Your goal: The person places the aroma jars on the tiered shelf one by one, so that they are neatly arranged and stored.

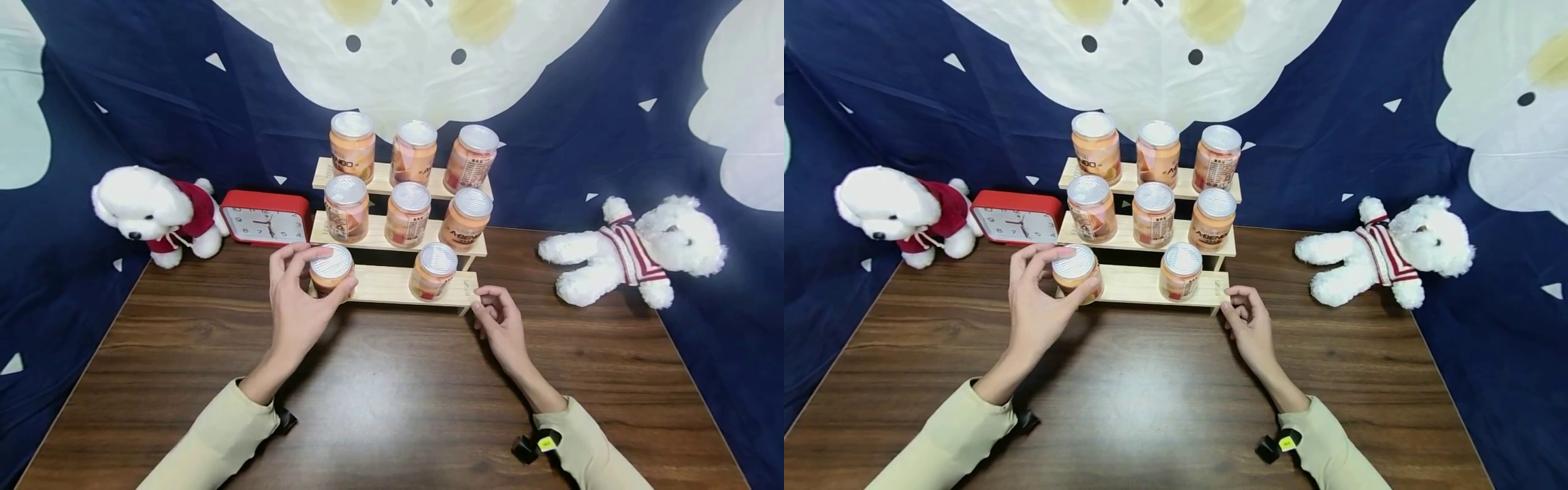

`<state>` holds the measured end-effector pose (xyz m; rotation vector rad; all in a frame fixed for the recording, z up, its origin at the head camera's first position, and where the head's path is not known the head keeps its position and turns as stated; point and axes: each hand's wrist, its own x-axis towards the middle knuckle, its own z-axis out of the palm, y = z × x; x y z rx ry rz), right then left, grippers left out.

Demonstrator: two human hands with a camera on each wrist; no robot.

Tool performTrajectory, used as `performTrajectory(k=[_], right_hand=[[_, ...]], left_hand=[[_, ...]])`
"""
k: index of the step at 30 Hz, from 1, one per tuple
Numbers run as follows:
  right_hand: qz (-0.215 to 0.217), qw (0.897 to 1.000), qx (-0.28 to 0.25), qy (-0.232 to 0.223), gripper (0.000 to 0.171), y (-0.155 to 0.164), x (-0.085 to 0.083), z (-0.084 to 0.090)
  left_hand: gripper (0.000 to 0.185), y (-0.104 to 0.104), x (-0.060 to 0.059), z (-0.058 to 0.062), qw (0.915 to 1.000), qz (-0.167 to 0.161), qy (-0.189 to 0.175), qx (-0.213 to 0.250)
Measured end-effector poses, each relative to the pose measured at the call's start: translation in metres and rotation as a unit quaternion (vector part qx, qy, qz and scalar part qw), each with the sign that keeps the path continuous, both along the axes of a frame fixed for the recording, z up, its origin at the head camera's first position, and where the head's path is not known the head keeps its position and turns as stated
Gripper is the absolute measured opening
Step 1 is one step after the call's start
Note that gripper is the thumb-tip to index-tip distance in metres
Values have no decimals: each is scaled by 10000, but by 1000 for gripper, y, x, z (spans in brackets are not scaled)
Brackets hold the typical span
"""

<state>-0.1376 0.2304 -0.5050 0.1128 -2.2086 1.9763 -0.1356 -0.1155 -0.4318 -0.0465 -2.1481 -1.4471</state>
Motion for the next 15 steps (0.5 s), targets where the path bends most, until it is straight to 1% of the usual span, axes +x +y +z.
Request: performTrajectory(k=[6, 12, 15], right_hand=[[-25, 10000, -16, -35, 25, 0, 0, 1], [-29, 10000, -22, -60, 25, -1, 1, 2], [-28, 10000, -43, -42, 25, -1, 1, 2]], left_hand=[[61, 0, 5, -1, 9994, -211, -6, -273], [66, 4, 5, -3, 9992, -263, 75, -277], [72, 9, 3, -4, 9990, -360, 119, -217]])
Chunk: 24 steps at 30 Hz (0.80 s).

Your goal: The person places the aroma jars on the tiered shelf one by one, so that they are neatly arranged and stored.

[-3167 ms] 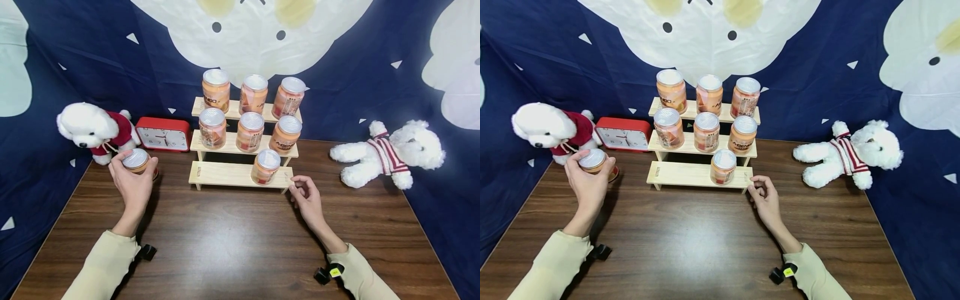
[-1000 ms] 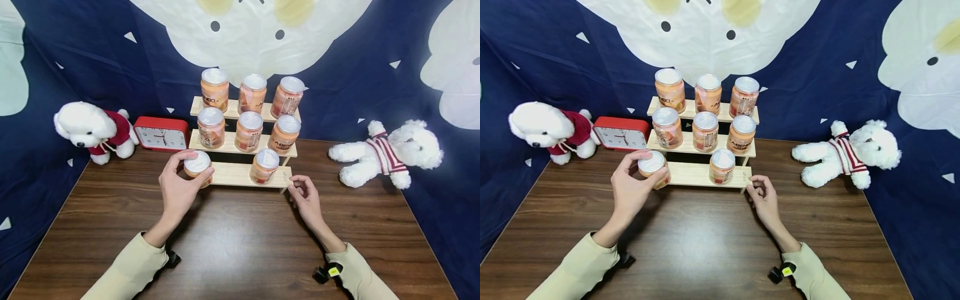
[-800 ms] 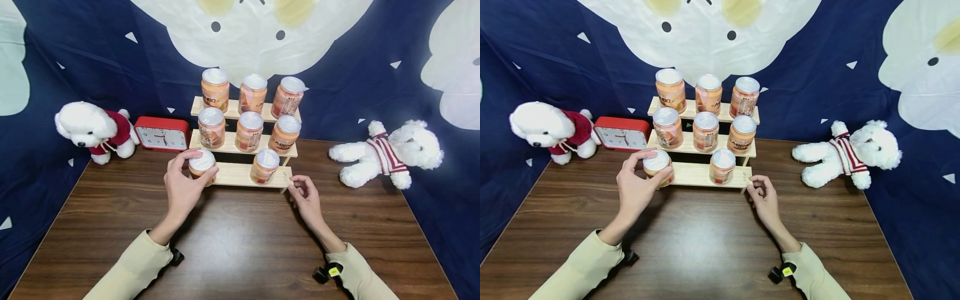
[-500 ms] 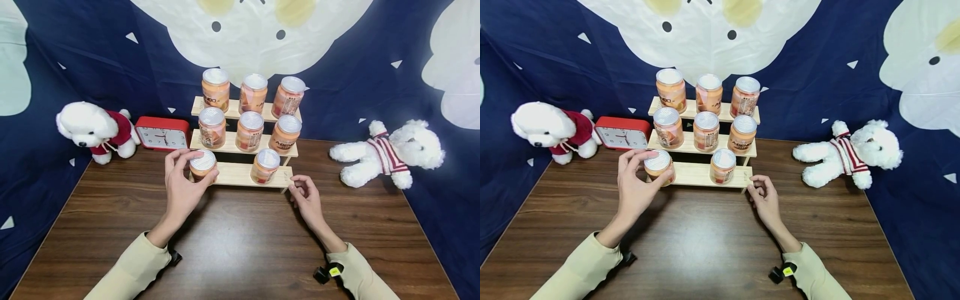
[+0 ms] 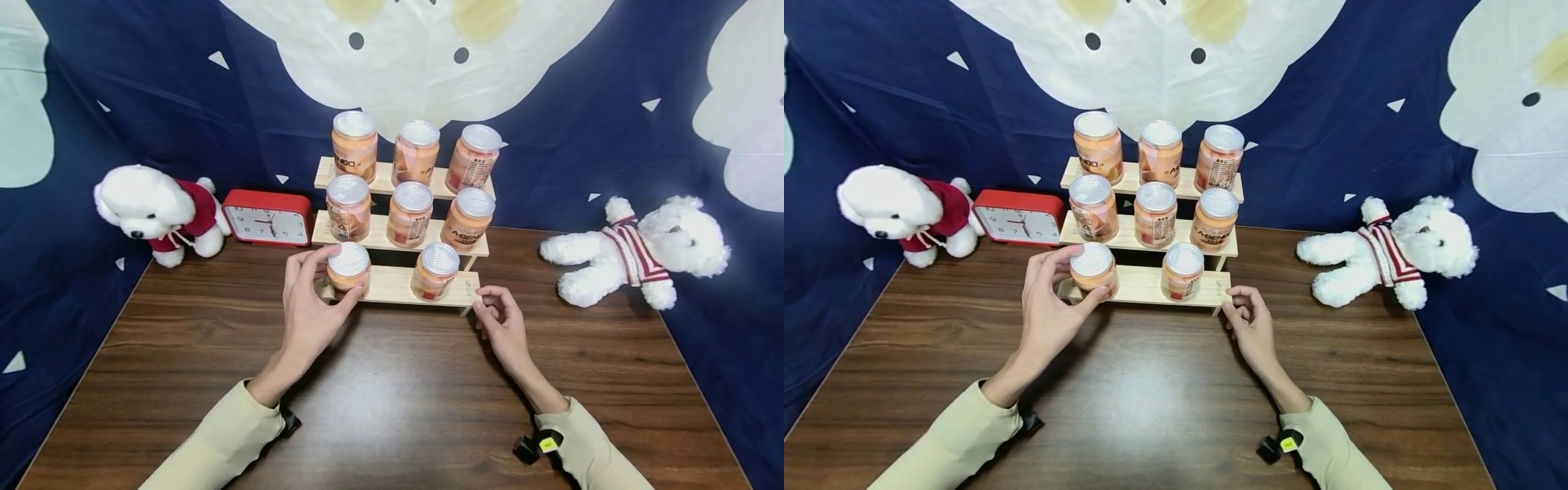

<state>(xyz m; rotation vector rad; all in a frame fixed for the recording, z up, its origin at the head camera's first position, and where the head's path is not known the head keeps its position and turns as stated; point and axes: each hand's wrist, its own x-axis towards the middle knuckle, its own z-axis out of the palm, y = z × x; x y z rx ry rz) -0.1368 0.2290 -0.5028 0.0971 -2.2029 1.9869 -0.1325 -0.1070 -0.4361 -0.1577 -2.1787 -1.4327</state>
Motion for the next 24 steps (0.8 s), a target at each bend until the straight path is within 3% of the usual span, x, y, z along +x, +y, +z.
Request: performTrajectory(k=[13, 24], right_hand=[[9, 10000, 20, -89, 25, 0, 0, 1], [-34, 9999, 58, -151, 25, 0, 0, 1]], left_hand=[[71, 16, -9, -3, 9982, -491, 185, 285], [70, 17, -13, -3, 9989, -409, 166, -128]])
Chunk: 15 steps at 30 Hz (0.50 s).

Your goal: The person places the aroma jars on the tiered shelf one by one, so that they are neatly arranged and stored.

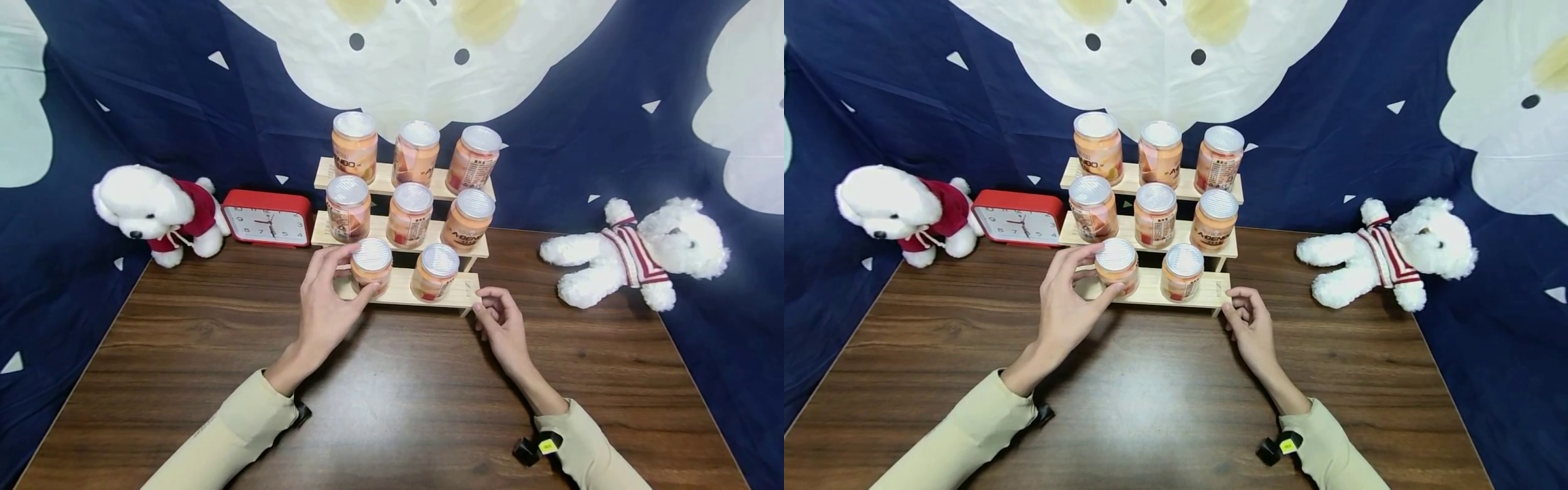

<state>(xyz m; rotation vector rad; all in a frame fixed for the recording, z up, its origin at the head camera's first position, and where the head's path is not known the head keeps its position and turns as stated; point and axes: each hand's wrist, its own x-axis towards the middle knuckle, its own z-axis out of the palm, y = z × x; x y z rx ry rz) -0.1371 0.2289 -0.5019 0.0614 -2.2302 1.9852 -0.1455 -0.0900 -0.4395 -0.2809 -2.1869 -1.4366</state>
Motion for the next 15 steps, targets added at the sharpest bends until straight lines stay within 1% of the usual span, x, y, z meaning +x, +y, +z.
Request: performTrajectory(k=[10, 15], right_hand=[[-4, 10000, 26, 0, 25, 0, 1, -1], [-53, 9998, 112, 182, 25, 1, 1, 0]], left_hand=[[71, 0, 2, -1, 9999, 2, -68, -74], [73, -4, 3, 1, 10000, -60, 22, -49]])
